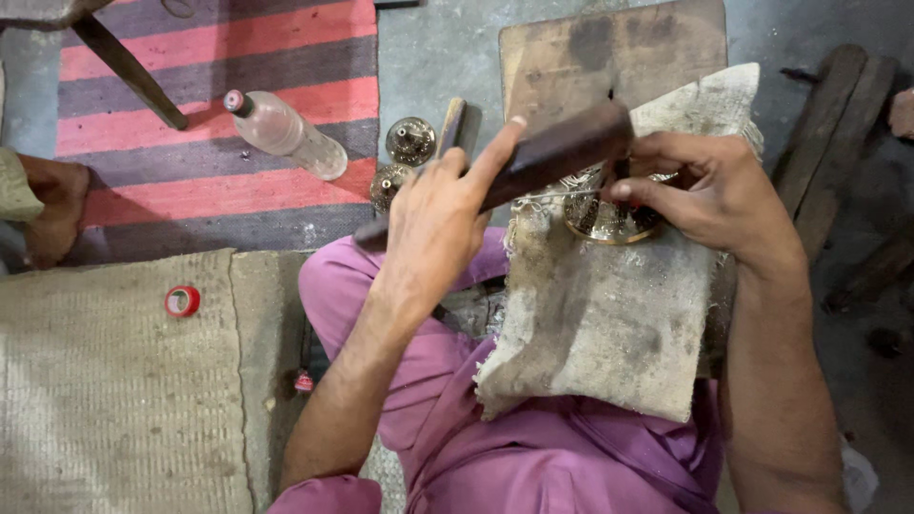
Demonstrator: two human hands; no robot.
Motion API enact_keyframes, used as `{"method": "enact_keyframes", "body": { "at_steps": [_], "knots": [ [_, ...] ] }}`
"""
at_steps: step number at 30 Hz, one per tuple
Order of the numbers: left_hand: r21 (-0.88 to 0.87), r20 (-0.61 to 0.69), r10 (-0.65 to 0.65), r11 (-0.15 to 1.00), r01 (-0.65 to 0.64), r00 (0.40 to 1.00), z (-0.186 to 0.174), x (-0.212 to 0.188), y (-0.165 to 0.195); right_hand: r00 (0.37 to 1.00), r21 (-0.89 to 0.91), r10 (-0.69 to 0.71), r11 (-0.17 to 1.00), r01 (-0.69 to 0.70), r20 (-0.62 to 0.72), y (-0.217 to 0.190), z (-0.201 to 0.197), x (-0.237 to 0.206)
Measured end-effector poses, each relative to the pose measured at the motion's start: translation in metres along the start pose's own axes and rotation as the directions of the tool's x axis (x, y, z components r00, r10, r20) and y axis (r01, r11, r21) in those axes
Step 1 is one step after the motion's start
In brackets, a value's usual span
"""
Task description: The person sits on the floor and uses a wooden mallet to hammer a small metal object held in the left hand. The object is placed on a cloth pad on a wooden board. The person repeatedly strikes the object with the mallet.
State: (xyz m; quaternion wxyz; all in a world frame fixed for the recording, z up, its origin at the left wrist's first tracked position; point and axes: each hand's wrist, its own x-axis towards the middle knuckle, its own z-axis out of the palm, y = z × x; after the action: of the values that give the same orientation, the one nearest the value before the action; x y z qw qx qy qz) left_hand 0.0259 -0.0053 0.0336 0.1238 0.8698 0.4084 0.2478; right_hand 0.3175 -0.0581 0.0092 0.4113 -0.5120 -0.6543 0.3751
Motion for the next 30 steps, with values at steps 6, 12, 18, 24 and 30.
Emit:
{"method": "enact_keyframes", "body": {
  "at_steps": [6, 12, 18, 24, 30],
  "knots": [
    [-0.080, 0.033, -0.077, 0.994, 0.080, 0.996, -0.001, 0.000, -0.002, 1.000, 0.013, 0.006, 1.000, -0.007, 0.017, 0.006, -0.001, -0.001],
    [-0.132, -0.152, 0.062, 0.988, -0.082, 0.986, -0.005, 0.001, 0.000, 0.992, 0.068, -0.120, 0.991, 0.118, 0.027, 0.013, -0.002, 0.001],
    [0.174, 0.065, -0.085, 0.982, 0.073, 0.994, -0.004, -0.003, 0.003, 0.994, 0.085, -0.104, 0.991, 0.105, -0.021, 0.011, -0.001, 0.002],
    [-0.368, 0.086, -0.082, 0.924, 0.108, 0.993, 0.003, -0.036, -0.015, 0.916, 0.252, 0.033, 0.965, 0.076, -0.400, -0.016, 0.000, -0.022],
    [-0.378, 0.492, -0.219, 0.818, 0.434, 0.842, 0.023, -0.096, -0.030, 0.955, 0.472, -0.290, 0.852, 0.224, 0.069, -0.077, 0.018, -0.115]
  ]
}}
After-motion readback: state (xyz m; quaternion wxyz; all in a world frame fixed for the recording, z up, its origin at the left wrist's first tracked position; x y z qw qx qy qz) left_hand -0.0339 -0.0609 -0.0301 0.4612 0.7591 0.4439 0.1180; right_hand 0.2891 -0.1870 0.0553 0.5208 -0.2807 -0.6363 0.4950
